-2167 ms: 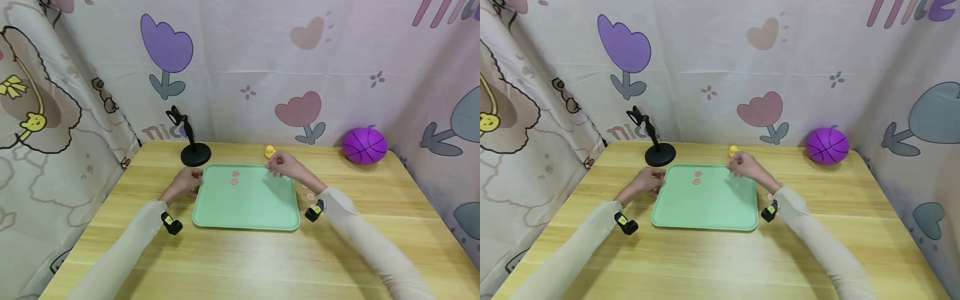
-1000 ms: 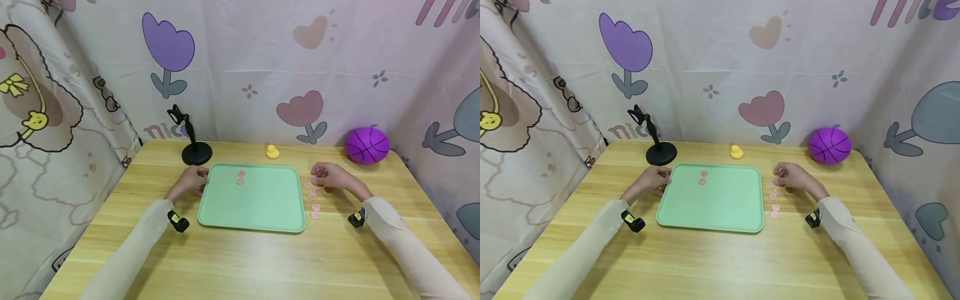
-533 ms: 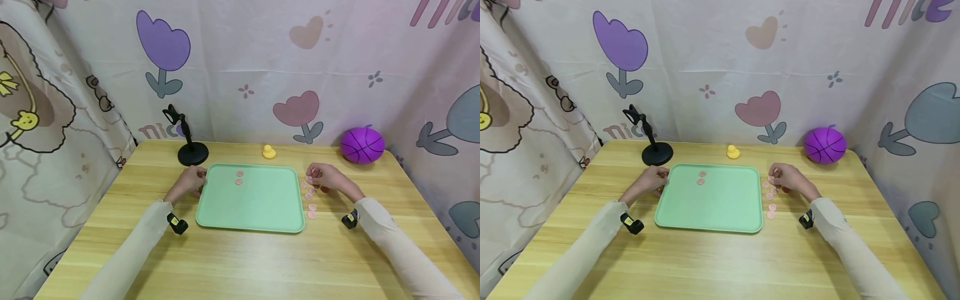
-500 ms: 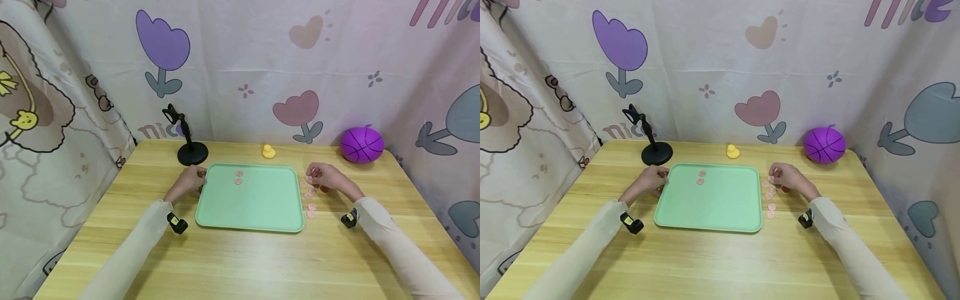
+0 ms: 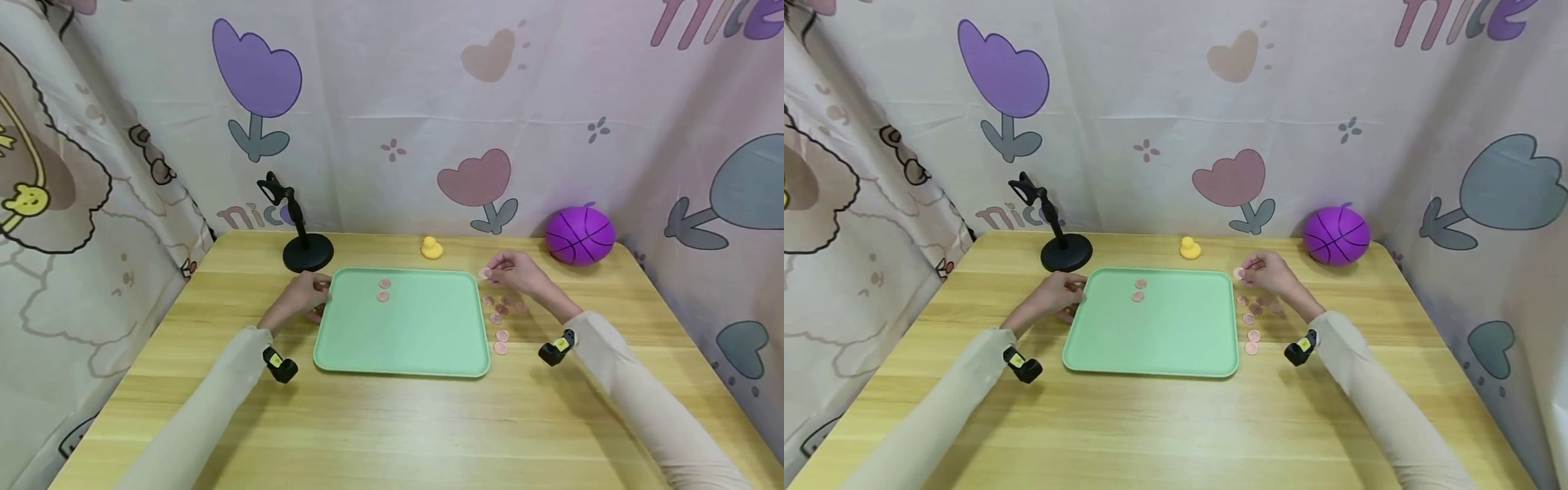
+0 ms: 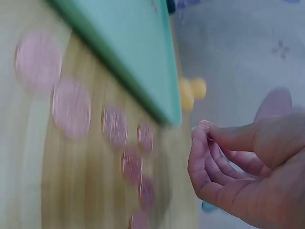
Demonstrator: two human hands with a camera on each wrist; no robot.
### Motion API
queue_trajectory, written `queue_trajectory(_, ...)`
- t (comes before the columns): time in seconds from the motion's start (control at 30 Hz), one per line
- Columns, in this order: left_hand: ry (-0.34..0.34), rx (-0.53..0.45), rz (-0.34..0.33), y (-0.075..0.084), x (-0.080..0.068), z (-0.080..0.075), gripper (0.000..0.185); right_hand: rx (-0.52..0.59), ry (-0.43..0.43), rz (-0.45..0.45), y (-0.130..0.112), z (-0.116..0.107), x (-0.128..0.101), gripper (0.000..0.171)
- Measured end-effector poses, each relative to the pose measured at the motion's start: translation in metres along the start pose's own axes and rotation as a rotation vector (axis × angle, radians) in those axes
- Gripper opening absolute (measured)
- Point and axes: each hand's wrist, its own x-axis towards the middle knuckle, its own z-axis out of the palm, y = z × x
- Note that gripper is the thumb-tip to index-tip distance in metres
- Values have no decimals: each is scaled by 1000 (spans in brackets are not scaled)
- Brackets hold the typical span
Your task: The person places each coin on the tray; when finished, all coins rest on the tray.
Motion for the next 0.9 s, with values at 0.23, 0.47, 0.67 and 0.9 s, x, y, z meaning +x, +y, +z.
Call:
queue_trajectory(0.23, 12, 14, -9, -1, -1, -1, 52, 155, -59, 33, -18, 20, 8, 31)
queue_trajectory(0.47, -5, -123, -6, -7, -3, -3, 53, 423, -269, 64, -24, 39, 19, 25)
queue_trajectory(0.67, 6, -155, -22, -8, -2, -3, 51, 432, -305, 78, -37, 67, 23, 20)
queue_trajectory(0.9, 25, -157, -25, -8, -3, -1, 52, 388, -288, 68, -46, 103, 24, 21)
